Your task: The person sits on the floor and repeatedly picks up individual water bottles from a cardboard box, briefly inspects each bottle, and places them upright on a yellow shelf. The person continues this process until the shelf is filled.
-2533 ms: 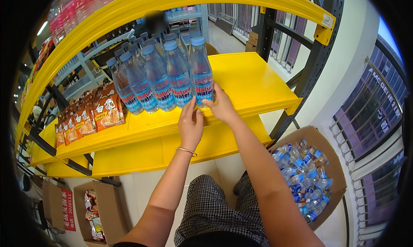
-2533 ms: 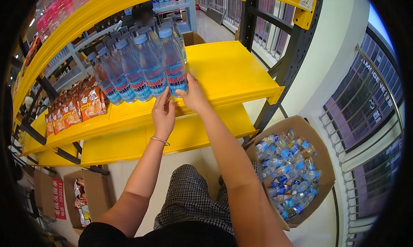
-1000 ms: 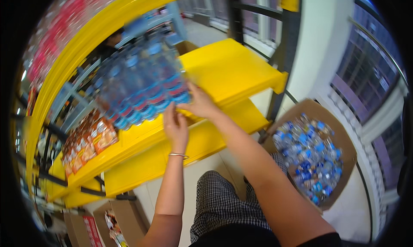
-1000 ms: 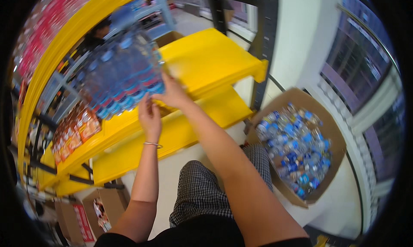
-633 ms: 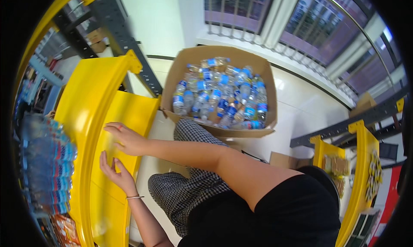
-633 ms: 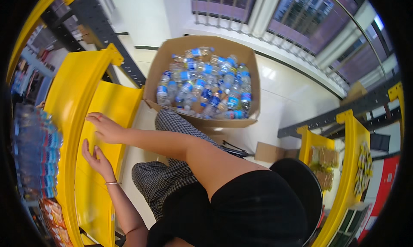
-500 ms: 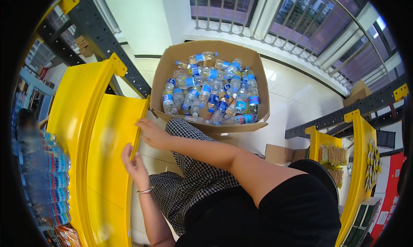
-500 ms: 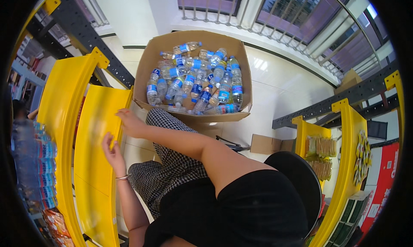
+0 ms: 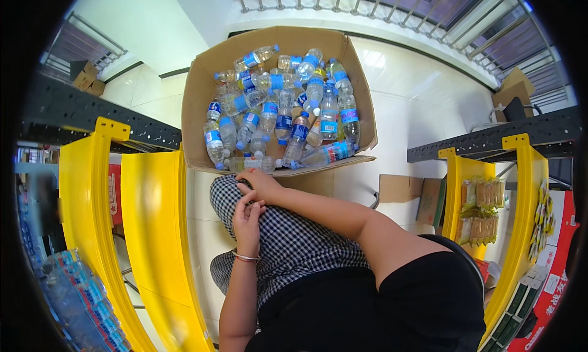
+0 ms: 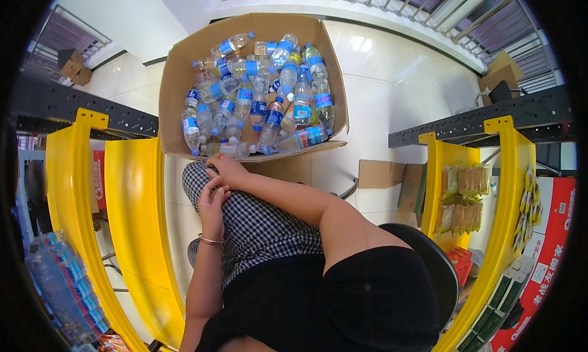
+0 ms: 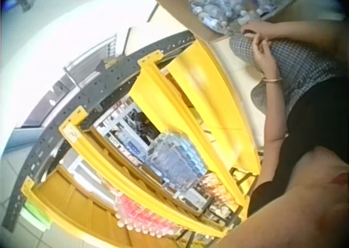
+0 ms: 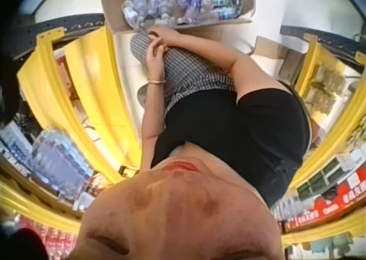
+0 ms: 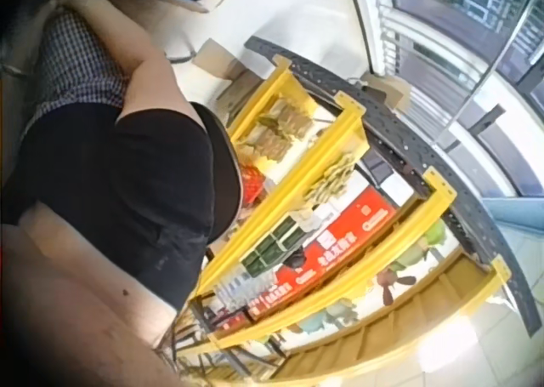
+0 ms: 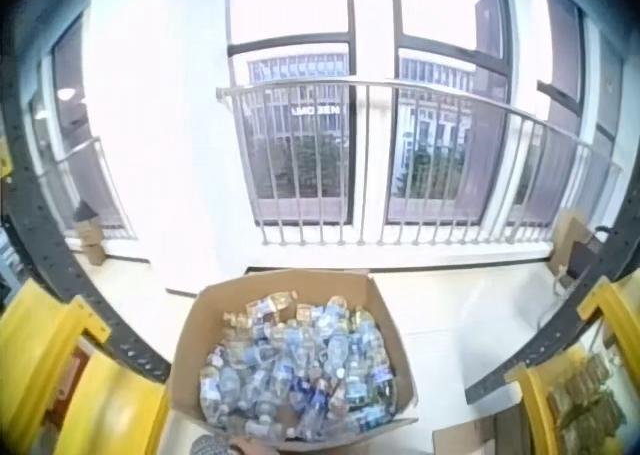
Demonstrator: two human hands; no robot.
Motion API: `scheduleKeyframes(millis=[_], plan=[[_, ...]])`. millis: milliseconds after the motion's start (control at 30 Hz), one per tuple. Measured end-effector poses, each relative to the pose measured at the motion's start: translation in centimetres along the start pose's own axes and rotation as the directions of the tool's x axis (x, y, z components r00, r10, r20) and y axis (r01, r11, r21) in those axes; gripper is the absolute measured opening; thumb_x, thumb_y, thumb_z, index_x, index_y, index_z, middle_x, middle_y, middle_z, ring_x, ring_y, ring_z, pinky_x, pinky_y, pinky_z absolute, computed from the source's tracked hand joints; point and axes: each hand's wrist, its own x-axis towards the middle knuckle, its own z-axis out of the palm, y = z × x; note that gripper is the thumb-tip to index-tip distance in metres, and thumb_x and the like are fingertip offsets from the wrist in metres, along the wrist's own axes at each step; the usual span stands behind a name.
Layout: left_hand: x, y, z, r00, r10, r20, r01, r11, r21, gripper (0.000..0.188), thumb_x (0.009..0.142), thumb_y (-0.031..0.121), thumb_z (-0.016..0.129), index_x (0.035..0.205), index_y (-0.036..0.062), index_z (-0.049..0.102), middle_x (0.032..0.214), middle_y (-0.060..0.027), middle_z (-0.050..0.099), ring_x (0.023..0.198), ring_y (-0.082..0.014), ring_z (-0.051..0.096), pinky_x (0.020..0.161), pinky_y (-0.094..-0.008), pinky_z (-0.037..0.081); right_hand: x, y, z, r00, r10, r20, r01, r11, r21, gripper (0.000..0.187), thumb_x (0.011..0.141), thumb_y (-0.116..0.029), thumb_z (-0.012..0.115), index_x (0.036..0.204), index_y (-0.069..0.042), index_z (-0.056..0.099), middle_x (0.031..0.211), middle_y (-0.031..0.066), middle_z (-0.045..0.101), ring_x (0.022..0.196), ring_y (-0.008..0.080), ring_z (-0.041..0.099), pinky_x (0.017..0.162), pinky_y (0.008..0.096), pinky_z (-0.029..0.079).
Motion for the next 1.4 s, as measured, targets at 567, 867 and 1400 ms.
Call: scheduleKeyframes(millis=[567,867,1400], plan=[[17.5,-9.1,15.9,0.889,-0.333,0.313,0.279,0.938,0.204,0.033,0.091,0.006,0.052,0.123,0.0001,0.05,0.119,-0.0071,0.054,0.108,-0.0158,0.055,0.086,-0.0272,0.048,6.0,21.3,-25.6,0.57,0.176,-0.803,-0.478,0.865,-0.15,0.046,0.078,-0.012,0.062,0.118,0.005,0.047,0.113,0.024,0.053,0.105,0.0402,0.049,0.094,0.0439,0.039],[21.5,-16.9,14.1,0.875,-0.278,0.396,-0.001,0.818,0.576,0.053,0.087,0.007,0.056,0.136,0.0031,0.037,0.133,-0.016,0.046,0.117,-0.027,0.051,0.097,-0.0348,0.043,9.5,23.8,-26.0,0.638,0.397,-0.66,-0.737,0.564,-0.374,0.051,0.082,-0.03,0.061,0.119,0.003,0.047,0.113,0.0188,0.054,0.112,0.0352,0.044,0.087,0.0427,0.046],[24.1,-19.3,21.2,0.896,-0.301,0.327,0.186,0.922,0.341,0.06,0.074,0.019,0.076,0.122,-0.0025,0.046,0.114,-0.0112,0.053,0.102,-0.0173,0.054,0.088,-0.03,0.044,9.7,24.0,-26.0,0.6,0.44,-0.668,-0.713,0.673,-0.197,0.048,0.082,-0.034,0.057,0.112,0.003,0.056,0.11,0.0195,0.059,0.107,0.0357,0.05,0.087,0.0421,0.045]])
